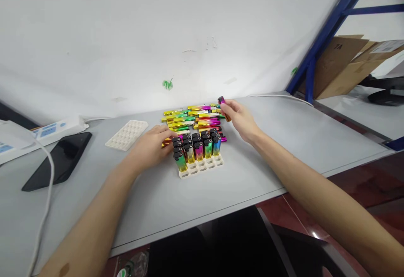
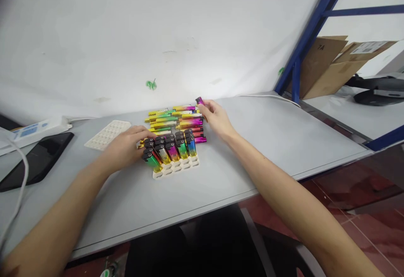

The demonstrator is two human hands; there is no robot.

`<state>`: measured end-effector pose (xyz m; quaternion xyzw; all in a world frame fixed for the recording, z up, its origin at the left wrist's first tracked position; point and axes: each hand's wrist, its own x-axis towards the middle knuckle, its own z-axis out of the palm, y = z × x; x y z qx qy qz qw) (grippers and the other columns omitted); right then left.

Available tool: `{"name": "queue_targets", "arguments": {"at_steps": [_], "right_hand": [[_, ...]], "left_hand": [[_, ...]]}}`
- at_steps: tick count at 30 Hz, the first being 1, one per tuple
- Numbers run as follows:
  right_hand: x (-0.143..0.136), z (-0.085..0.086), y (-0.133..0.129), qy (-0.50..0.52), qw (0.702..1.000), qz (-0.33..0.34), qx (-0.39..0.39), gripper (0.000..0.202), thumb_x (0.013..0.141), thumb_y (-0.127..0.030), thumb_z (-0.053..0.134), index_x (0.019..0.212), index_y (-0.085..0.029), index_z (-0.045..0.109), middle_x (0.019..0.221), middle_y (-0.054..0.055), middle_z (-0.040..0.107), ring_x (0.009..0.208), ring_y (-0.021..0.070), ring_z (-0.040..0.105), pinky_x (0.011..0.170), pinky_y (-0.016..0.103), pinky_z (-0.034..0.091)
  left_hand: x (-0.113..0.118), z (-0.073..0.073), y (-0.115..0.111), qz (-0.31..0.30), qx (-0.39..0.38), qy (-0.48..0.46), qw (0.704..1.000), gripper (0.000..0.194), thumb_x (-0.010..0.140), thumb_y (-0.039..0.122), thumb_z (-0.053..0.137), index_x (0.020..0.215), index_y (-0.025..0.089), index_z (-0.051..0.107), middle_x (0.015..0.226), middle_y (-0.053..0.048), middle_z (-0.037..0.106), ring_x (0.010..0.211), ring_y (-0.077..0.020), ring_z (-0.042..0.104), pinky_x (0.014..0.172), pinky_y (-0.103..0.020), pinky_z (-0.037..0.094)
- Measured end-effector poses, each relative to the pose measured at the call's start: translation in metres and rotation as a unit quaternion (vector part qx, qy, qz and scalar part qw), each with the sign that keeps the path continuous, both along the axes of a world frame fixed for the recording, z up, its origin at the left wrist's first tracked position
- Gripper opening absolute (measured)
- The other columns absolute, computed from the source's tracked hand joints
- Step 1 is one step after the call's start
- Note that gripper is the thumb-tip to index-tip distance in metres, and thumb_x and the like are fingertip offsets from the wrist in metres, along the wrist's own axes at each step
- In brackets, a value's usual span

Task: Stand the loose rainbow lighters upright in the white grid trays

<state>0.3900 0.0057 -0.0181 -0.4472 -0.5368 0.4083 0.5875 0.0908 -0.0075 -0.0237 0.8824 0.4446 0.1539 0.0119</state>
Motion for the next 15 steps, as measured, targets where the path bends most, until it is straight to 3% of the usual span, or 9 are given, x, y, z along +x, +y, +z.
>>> {"name": "queue_targets", "arguments": {"at_steps": [4,9,11,15], "right_hand": [[0.008,0.017,-0.013,-0.080,0.994,-0.021,0.073,0.018,0.081,-0.032,0.076,0.091,-0.020,0.067,0.085,0.001,0.066,0.071,0.0125,0.056,0.067,0.029,0.048],[0.001,0.042,-0.064,-0.075,0.988,-0.060,0.117,0.029,0.079,-0.040,0.080,0.100,-0.026,0.065,0.088,0.003,0.066,0.084,0.0204,0.065,0.072,0.035,0.057],[-0.008,0.046,-0.088,-0.113,0.987,-0.036,0.110,0.042,0.076,-0.041,0.084,0.111,-0.029,0.064,0.094,0.005,0.068,0.089,0.0237,0.069,0.072,0.036,0.059],[-0.032,0.037,-0.114,-0.252,0.954,0.056,0.153,0.031,0.082,-0.036,0.082,0.109,-0.032,0.067,0.104,0.003,0.072,0.087,0.0223,0.073,0.076,0.037,0.061]], "left_hand": [[-0.003,0.007,-0.003,0.008,-0.025,0.026,0.999,0.022,0.086,0.031,0.053,0.098,0.024,0.071,0.104,-0.007,0.070,0.104,-0.0279,0.064,0.083,-0.040,0.052],[-0.003,0.010,-0.005,0.010,-0.052,0.050,0.997,0.022,0.086,0.033,0.055,0.099,0.025,0.071,0.099,-0.007,0.070,0.098,-0.0273,0.065,0.076,-0.038,0.051],[-0.003,0.009,-0.004,0.008,-0.050,0.049,0.998,0.024,0.087,0.033,0.055,0.102,0.025,0.071,0.101,-0.007,0.070,0.099,-0.0269,0.065,0.076,-0.037,0.051],[-0.004,0.006,-0.003,-0.012,-0.039,0.037,0.998,0.027,0.090,0.034,0.052,0.107,0.028,0.071,0.105,-0.006,0.070,0.100,-0.0258,0.064,0.077,-0.036,0.051]]}}
